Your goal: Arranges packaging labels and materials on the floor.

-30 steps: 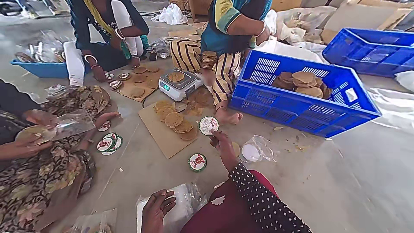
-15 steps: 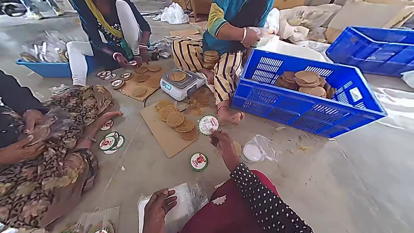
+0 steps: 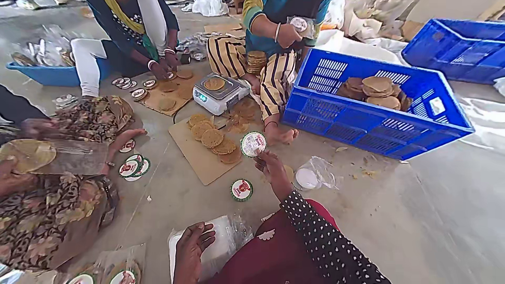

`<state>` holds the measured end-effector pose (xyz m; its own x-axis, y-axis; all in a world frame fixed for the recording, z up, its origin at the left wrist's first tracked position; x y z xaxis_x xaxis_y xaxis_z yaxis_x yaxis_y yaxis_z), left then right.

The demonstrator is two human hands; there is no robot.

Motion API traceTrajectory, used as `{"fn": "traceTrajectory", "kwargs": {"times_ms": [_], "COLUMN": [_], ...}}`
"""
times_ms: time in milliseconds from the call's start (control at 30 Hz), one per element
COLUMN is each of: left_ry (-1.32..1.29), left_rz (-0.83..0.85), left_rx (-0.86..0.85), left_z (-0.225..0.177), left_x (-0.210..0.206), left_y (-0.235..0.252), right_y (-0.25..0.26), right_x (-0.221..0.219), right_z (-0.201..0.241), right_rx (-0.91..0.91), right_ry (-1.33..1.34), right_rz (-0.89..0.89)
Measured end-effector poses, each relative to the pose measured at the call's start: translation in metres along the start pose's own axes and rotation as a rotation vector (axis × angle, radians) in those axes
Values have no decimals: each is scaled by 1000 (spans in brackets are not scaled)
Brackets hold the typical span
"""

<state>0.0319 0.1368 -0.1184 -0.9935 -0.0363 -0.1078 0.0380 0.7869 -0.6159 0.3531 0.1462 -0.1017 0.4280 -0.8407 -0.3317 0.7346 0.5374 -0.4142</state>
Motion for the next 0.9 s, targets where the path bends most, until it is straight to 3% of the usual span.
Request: {"fn": "traceTrajectory", "kwargs": {"times_ms": [400,900], "left_ry": [23,-11], "left_rz": [-6,29], "left_rx": [1,34], "left_z": [-2,-4], "left_x": [-1,-4], "left_y": [-2,-5], "right_y": [-12,16], "right_x": [5,1], "right_z": [-1,-13], "right_rx": [57,54], "right_ry": [-111,-119], "right_rz": [48,37]}}
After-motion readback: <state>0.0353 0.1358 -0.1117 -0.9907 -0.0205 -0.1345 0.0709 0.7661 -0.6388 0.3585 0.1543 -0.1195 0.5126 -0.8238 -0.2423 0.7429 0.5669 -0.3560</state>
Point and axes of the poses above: each hand's wrist, its own y-axis towards the middle knuckle, its own x-axis out of the back of the hand, z = x × y, the point moved 1 cm from there along y, towards the middle knuckle, and after that the axes turned 8 degrees about -z, right-handed, at the moved point
